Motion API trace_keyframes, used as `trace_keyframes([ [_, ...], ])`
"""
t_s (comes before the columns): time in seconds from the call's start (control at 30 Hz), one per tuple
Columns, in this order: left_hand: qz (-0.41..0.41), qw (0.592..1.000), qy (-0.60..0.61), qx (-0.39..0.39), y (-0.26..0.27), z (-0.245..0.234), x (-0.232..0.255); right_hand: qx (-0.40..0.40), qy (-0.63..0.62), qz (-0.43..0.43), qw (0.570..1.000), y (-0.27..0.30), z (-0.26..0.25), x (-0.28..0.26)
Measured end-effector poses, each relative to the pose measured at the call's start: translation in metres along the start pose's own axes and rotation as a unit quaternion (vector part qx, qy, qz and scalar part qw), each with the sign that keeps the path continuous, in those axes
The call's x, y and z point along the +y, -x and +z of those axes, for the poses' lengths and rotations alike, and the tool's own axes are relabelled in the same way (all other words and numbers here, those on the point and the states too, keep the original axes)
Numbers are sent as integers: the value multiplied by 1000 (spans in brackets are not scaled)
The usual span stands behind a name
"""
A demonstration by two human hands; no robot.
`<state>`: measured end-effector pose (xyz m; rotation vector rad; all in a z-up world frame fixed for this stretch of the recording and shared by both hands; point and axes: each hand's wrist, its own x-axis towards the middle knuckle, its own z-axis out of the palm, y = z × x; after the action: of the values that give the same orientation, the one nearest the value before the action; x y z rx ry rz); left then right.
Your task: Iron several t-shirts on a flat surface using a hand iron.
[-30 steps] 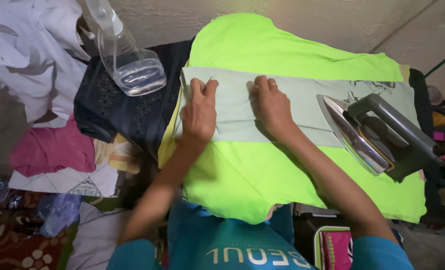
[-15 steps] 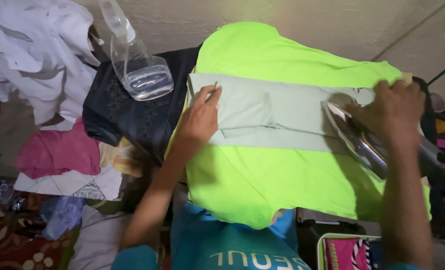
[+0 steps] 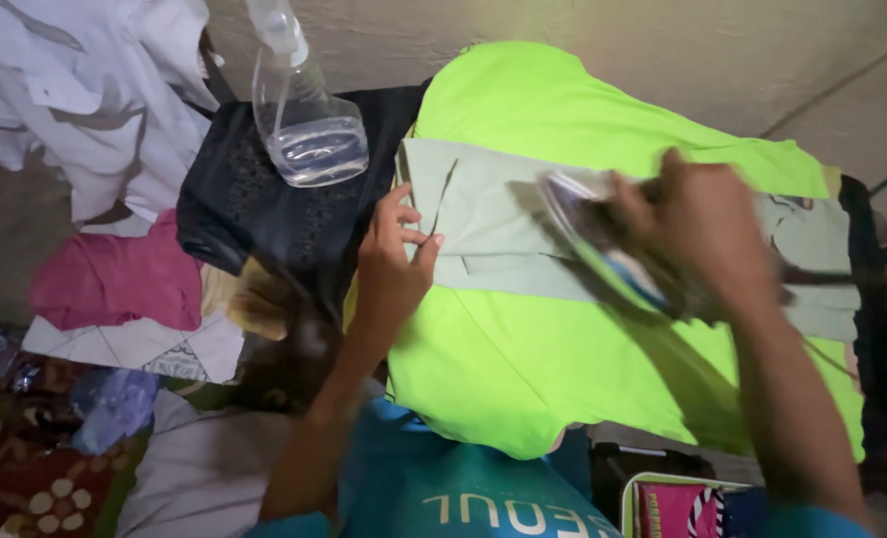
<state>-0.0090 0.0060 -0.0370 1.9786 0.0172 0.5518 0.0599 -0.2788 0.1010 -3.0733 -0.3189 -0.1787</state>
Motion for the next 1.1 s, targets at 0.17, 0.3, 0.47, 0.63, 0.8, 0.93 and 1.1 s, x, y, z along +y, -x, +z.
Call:
trace_keyframes([
  [0.17,-16,998,55,32,4,-5,-3,-48,-5,-121,991,-22,34,-70],
  [0.3,-23,995,86,48,5,-7,-4,7,-9,-239,971,-23,41,-74],
  [0.47,-18,993,93,71,10,-14,-5,-9,7,-250,968,-19,40,-75],
  [0.63,-72,987,107,95,20,-16,-8,-2,-38,-254,966,-23,42,-101],
  [0.8,-5,991,-6,134,15,-10,16,74,-23,-251,965,-32,51,-127],
  [0.93,-19,996,-26,80,5,-11,32,128,-28,-210,969,-46,64,-131],
  [1.1,-82,996,-23,22,4,-7,25,143,-9,-164,976,-79,67,-135],
])
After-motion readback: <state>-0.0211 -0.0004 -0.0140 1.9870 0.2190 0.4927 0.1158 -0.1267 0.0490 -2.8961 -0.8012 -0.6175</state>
